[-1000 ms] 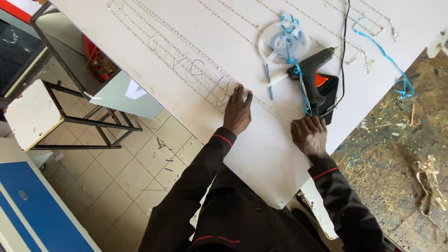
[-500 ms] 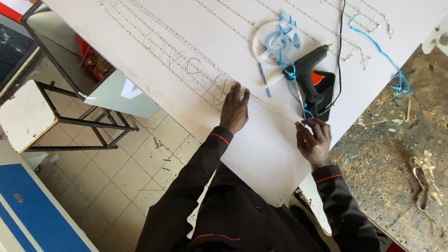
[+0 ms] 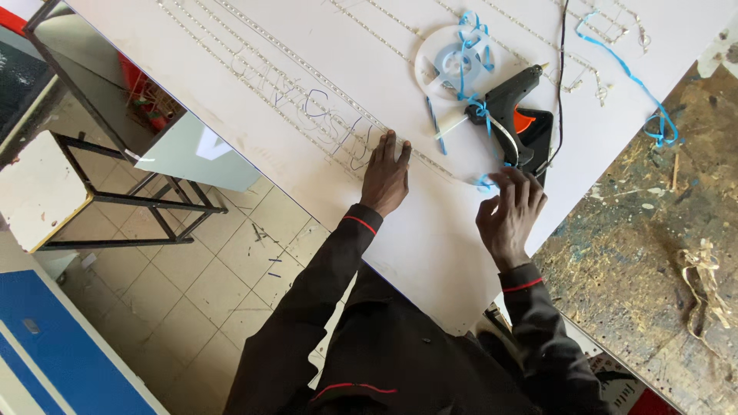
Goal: The person uses a hot glue gun to apply glue along pre-drawn lines on a white board. They then press a string of beads onto the glue to secure it in place.
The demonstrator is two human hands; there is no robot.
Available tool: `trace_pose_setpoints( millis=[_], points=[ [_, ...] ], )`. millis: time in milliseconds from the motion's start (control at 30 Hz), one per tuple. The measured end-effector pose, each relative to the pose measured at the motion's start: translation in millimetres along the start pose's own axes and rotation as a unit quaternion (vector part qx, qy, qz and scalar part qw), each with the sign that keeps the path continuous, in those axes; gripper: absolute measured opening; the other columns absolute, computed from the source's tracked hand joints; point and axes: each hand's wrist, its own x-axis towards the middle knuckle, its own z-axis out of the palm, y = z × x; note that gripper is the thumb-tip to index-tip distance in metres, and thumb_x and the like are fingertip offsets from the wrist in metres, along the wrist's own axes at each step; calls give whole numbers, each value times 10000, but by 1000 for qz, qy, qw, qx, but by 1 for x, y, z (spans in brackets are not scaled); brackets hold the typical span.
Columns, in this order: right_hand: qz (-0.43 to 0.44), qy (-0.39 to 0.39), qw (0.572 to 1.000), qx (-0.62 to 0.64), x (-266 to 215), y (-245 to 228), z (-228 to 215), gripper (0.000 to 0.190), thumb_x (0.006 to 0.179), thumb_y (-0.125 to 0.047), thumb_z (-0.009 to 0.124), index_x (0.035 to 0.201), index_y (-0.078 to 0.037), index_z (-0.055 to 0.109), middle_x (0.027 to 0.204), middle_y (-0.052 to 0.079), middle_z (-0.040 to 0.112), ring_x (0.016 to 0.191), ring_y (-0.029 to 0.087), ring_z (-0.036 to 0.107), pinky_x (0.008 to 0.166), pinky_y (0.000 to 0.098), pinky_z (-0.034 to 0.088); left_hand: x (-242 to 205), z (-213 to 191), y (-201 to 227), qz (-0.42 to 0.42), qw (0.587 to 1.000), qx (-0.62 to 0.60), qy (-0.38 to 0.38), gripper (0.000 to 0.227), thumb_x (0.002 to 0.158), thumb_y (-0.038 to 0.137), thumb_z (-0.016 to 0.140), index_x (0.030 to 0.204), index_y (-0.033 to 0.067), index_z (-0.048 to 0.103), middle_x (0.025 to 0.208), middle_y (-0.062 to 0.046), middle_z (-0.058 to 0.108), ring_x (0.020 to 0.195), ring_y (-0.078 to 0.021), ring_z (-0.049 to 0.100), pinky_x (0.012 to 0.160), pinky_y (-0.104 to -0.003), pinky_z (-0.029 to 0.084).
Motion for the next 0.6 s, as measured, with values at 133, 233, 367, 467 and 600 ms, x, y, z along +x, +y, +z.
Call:
trace_pose_setpoints(
  millis=[133, 233, 367, 467, 600],
  points=[
    [-15, -49, 996, 70, 5, 5, 12, 648, 738, 80, 669, 1357, -103, 727, 1348, 111, 728, 1299, 394, 656, 1042, 507, 485, 0, 1, 1, -13, 1000, 0, -2, 503, 1152, 198, 637, 1641, 82, 629, 1706, -335, 458, 1631, -507, 465, 1293, -540, 460],
    [-34, -117, 992, 39, -12, 14, 40, 531, 822, -43, 839, 1345, -132, 817, 1265, 74, 769, 1255, 357, 707, 978, 495, 541, 0, 2, 3, -12, 1000, -1, -14, 512, 1156, 193, 625, 1655, 76, 619, 1709, -339, 462, 1636, -511, 462, 1293, -541, 464],
    [-27, -144, 989, 14, -30, 35, 75, 239, 981, -231, 865, 1218, -250, 843, 1024, -22, 733, 1030, 277, 739, 892, 432, 543, 3, 5, 0, -11, 1000, 2, -25, 517, 1172, 208, 599, 1672, 77, 599, 1726, -341, 441, 1653, -514, 435, 1302, -550, 452],
    [5, -184, 982, 50, -25, 33, 67, 215, 1027, -215, 816, 1231, -281, 806, 883, -39, 705, 875, 273, 753, 830, 449, 565, 1, 7, 1, -9, 1000, 3, -24, 524, 1167, 208, 607, 1673, 72, 591, 1723, -339, 441, 1648, -514, 438, 1302, -553, 448],
    [42, -261, 955, 134, -13, 32, 59, 220, 1053, -188, 744, 1257, -261, 777, 808, 9, 722, 773, 347, 778, 748, 494, 593, 0, 11, 1, -10, 1000, 5, -16, 540, 1163, 189, 613, 1688, 72, 569, 1740, -327, 424, 1655, -513, 424, 1317, -559, 429]
  ],
)
